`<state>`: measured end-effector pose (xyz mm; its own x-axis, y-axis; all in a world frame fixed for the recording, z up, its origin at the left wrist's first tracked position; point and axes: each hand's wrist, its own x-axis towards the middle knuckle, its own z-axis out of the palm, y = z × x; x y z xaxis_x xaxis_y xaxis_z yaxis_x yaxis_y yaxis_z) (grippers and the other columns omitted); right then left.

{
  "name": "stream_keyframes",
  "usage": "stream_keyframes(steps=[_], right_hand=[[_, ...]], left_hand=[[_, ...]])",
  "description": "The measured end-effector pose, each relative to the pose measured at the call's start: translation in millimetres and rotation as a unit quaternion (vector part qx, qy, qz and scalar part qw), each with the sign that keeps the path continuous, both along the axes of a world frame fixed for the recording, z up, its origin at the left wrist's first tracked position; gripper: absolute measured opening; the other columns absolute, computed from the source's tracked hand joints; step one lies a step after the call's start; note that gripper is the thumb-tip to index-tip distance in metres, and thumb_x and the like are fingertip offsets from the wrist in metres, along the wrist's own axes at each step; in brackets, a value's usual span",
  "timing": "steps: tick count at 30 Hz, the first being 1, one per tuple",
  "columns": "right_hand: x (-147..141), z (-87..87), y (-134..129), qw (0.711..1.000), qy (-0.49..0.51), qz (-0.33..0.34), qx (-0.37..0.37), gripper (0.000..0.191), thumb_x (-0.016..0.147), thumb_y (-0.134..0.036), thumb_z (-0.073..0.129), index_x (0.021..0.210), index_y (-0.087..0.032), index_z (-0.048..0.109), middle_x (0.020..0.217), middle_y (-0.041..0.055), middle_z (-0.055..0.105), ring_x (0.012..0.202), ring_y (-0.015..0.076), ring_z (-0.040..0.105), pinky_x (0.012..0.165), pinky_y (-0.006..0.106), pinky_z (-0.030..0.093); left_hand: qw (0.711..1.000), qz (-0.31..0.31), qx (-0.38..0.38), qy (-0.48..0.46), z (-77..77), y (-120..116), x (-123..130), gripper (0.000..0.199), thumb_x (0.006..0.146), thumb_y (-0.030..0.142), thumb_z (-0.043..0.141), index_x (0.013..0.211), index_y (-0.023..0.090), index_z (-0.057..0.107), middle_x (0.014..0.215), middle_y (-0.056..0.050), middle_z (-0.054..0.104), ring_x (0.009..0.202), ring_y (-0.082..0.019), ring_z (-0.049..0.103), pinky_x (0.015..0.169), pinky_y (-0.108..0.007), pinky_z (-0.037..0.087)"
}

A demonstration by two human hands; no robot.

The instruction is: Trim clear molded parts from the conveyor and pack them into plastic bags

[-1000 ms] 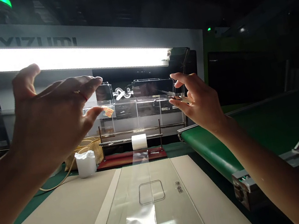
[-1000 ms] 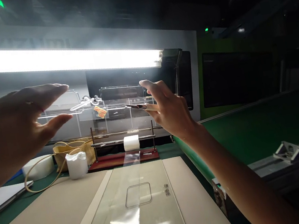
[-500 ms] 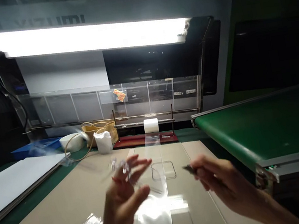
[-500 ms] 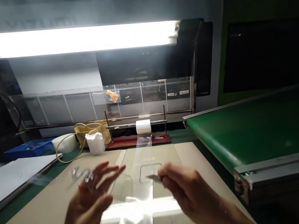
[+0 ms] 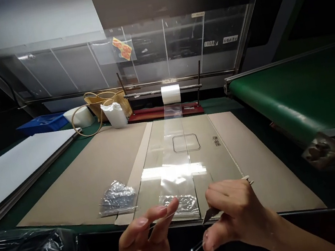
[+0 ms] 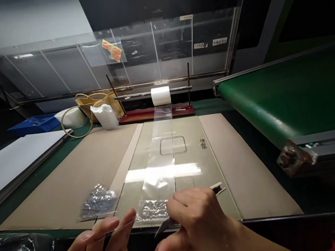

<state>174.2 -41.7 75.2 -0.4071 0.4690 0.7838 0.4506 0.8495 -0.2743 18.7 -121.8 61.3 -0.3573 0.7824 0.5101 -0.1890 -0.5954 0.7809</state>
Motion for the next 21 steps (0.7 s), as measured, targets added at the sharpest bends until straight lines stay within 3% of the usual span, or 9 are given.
stream_keyframes(steps=[5,21], right_hand=[[-6.2,1.1,3.1,1.000,0.003,-0.021,0.015,0.069,0.074,-0.076,0.028,0.040,-0.016,0.031,0.041,-0.0054,0.024,0.042,0.0063,0.018,0.045,0.027,0.011],[-3.6,4.3,3.6,0.999,-0.037,-0.011,0.026,0.068,0.078,-0.071,0.031,0.038,-0.016,0.034,0.038,-0.0049,0.028,0.040,0.0066,0.021,0.045,0.027,0.015]], left_hand=[[0.999,0.019,0.029,-0.002,-0.4,1.9,0.7,0.045,0.070,0.024,0.068,0.113,0.026,0.053,0.109,-0.001,0.061,0.102,-0.022,0.057,0.097,-0.042,0.045],[1.000,0.013,0.006,-0.010,1.9,1.0,2.5,0.045,0.073,0.024,0.065,0.115,0.026,0.051,0.111,-0.001,0.059,0.104,-0.025,0.056,0.101,-0.043,0.041]])
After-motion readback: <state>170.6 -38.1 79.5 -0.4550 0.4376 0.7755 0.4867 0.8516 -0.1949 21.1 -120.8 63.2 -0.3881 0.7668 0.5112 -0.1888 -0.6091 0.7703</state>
